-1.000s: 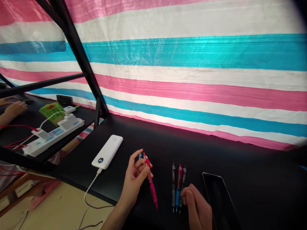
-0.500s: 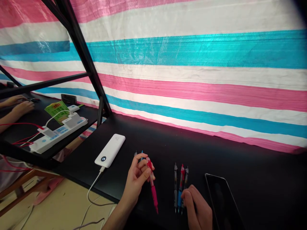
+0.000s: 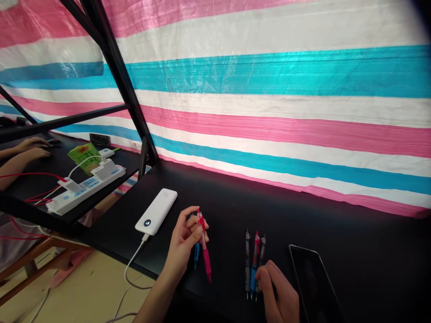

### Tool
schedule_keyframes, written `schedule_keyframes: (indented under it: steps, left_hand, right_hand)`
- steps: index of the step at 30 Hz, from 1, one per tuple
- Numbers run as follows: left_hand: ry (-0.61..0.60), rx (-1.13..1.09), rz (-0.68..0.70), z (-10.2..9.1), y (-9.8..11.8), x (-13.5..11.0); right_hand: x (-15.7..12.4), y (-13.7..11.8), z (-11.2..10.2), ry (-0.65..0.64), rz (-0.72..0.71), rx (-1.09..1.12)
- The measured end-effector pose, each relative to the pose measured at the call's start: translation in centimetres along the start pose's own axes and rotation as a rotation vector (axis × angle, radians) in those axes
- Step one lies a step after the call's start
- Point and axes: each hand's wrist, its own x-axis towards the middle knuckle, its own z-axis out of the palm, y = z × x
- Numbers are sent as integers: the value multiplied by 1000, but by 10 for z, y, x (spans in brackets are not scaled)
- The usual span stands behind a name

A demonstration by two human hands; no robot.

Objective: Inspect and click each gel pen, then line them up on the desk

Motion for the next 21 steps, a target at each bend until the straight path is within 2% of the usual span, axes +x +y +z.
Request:
schedule_keyframes:
  steps: [5, 12, 21]
  left_hand:
    - [6, 52, 24, -8, 6, 10]
    - [-24, 200, 14, -8, 10, 24]
    - [-97, 430, -16, -12, 0, 40]
  right_hand:
    - [0, 0, -1, 10, 27, 12]
    - [-1, 3, -1, 9, 10, -5]
    - [0, 2, -1, 26, -23, -33]
